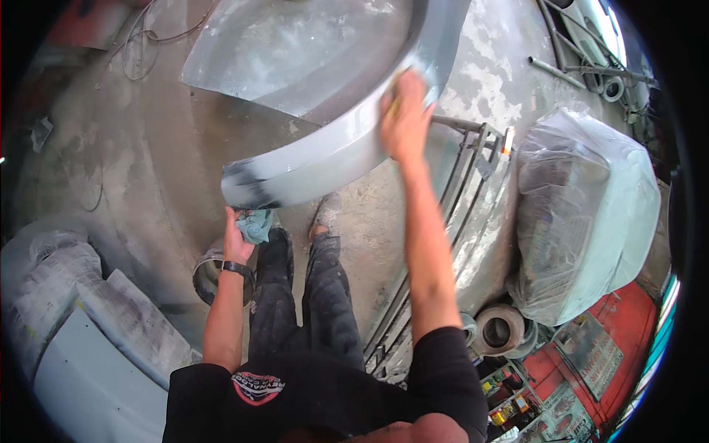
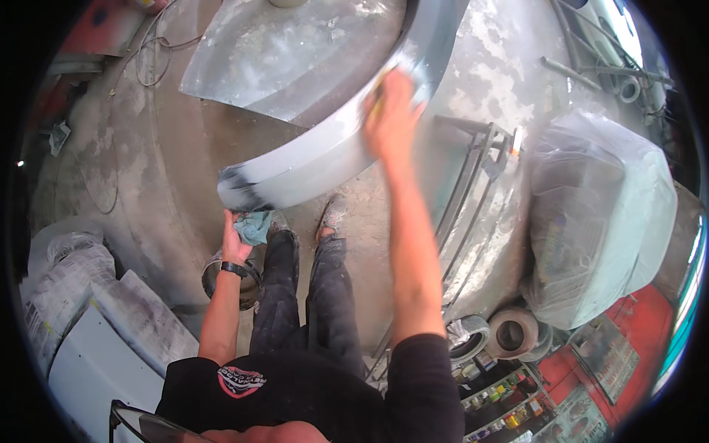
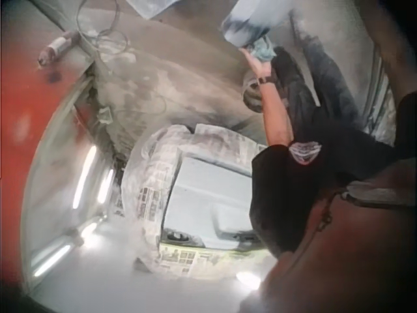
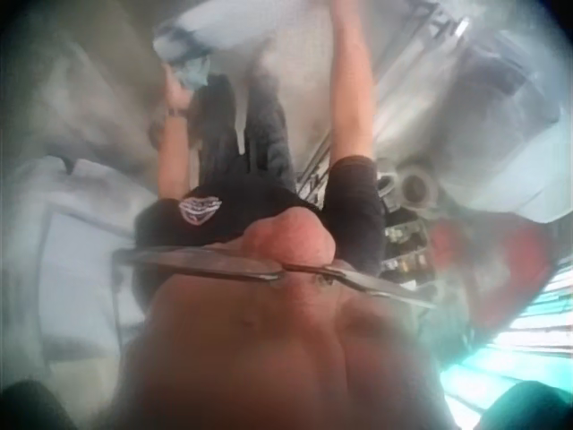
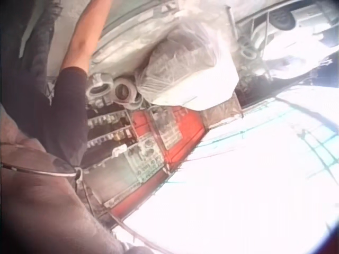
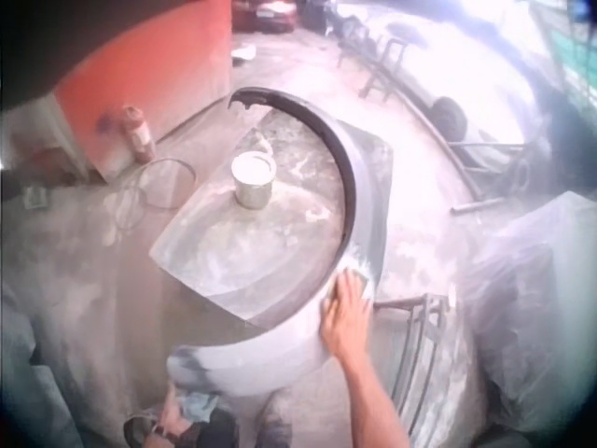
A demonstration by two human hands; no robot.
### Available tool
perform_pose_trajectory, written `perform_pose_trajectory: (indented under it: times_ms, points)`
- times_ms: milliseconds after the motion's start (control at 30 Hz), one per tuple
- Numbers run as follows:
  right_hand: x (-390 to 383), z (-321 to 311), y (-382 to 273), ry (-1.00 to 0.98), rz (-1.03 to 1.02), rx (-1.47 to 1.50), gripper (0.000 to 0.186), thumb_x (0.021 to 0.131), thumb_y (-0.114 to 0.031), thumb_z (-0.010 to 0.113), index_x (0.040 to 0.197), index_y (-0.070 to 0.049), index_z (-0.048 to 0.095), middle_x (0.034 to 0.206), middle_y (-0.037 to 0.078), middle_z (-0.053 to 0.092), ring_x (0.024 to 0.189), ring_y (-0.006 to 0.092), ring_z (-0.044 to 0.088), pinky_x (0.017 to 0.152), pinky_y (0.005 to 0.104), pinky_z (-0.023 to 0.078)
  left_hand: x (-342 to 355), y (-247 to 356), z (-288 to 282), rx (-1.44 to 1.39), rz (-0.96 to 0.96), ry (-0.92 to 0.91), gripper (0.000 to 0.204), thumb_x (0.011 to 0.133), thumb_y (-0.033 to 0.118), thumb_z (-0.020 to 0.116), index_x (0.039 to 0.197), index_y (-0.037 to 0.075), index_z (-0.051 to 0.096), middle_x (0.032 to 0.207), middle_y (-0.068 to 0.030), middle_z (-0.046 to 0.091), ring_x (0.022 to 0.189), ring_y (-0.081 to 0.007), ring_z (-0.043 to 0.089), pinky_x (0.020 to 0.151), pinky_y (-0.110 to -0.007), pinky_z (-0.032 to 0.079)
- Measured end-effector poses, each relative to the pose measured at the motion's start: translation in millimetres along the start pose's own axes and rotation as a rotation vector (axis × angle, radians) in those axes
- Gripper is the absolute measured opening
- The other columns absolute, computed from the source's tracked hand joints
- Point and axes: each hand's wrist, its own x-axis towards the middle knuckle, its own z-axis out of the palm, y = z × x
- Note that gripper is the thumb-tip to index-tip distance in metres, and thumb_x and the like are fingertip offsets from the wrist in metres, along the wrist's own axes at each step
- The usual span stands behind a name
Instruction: The person wipes down a car door panel with a cloth, then uses a sanding block to wet sand various car body components, dipping the block into a bucket of water repeatedly and wiping the surfaces with a cloth.
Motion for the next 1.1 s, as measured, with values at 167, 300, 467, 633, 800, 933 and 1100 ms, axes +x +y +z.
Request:
perform_pose_trajectory:
  times_ms: [167, 300, 467, 633, 800, 933, 1100]
  points:
    - [93.4, 14.7, 65.2, 0.109, 0.339, 0.215, 0.069, 0.103, -0.044, 0.045, 0.155, -0.002, 0.03, 0.166, 0.02, 0.019, 0.153, 0.0359, 0.02, 0.118, 0.0651, 0.016, 2.2, 12.2, -16.2, 0.211, 0.06, 0.161, 0.056, 0.102, 0.058, 0.049, 0.118, 0.005, 0.06, 0.099, -0.0076, 0.064, 0.091, -0.0183, 0.064, 0.083, -0.037, 0.055]
    - [34.1, 28.0, 38.8, 0.19, 0.306, 0.289, 0.069, 0.106, -0.043, 0.034, 0.158, 0.0, 0.022, 0.165, 0.025, 0.015, 0.154, 0.0407, 0.009, 0.119, 0.0652, 0.01, -4.2, 53.6, -4.7, 0.706, 0.37, 0.122, 0.069, 0.105, 0.055, 0.043, 0.145, -0.002, 0.049, 0.102, -0.0086, 0.064, 0.09, -0.0169, 0.063, 0.084, -0.032, 0.053]
    - [-98.8, 53.5, -85.6, 0.084, 0.231, 0.092, 0.08, 0.101, -0.039, 0.046, 0.16, 0.001, 0.008, 0.167, 0.022, 0.008, 0.155, 0.0381, 0.002, 0.118, 0.0674, -0.002, 4.1, 87.2, 7.2, 1.227, 0.286, -0.001, 0.065, 0.104, 0.058, 0.044, 0.123, -0.001, 0.062, 0.098, -0.0027, 0.066, 0.085, -0.0116, 0.061, 0.08, -0.027, 0.051]
    - [-247.8, 141.8, -179.8, 0.006, -0.055, -0.054, 0.082, 0.097, -0.046, 0.052, 0.159, -0.002, 0.02, 0.168, 0.02, 0.012, 0.155, 0.0376, 0.009, 0.115, 0.072, -0.006, 1.3, 71.0, 14.0, 1.159, 0.288, -0.061, 0.066, 0.104, 0.059, 0.043, 0.12, -0.002, 0.063, 0.104, -0.0044, 0.067, 0.089, -0.0118, 0.061, 0.082, -0.028, 0.05]
    - [-83.2, 46.7, -69.4, 0.273, 0.479, 0.202, 0.08, 0.1, -0.04, 0.05, 0.157, 0.006, 0.018, 0.166, 0.026, 0.011, 0.155, 0.0406, 0.008, 0.116, 0.0713, -0.001, -6.3, 69.4, 17.2, 1.152, 0.306, -0.014, 0.076, 0.103, 0.061, 0.043, 0.132, -0.008, 0.056, 0.117, -0.01, 0.064, 0.102, -0.0162, 0.06, 0.09, -0.031, 0.05]
    - [-87.6, 51.4, -85.5, 0.313, 0.579, 0.302, 0.082, 0.1, -0.039, 0.051, 0.158, 0.006, 0.014, 0.166, 0.026, 0.009, 0.155, 0.0407, 0.007, 0.116, 0.0714, -0.001, -5.1, 72.8, 22.8, 1.209, 0.338, 0.013, 0.075, 0.103, 0.061, 0.044, 0.127, -0.008, 0.059, 0.114, -0.009, 0.064, 0.098, -0.0161, 0.059, 0.086, -0.032, 0.05]
    - [-268.1, 146.0, -253.4, 0.066, 0.393, 0.388, 0.086, 0.101, -0.04, 0.049, 0.157, 0.008, 0.007, 0.164, 0.032, -0.001, 0.153, 0.0462, -0.003, 0.115, 0.0701, -0.008, -9.1, 81.7, 28.6, 1.312, 0.269, 0.018, 0.072, 0.103, 0.061, 0.042, 0.118, -0.007, 0.063, 0.101, -0.007, 0.063, 0.085, -0.0143, 0.057, 0.077, -0.031, 0.05]
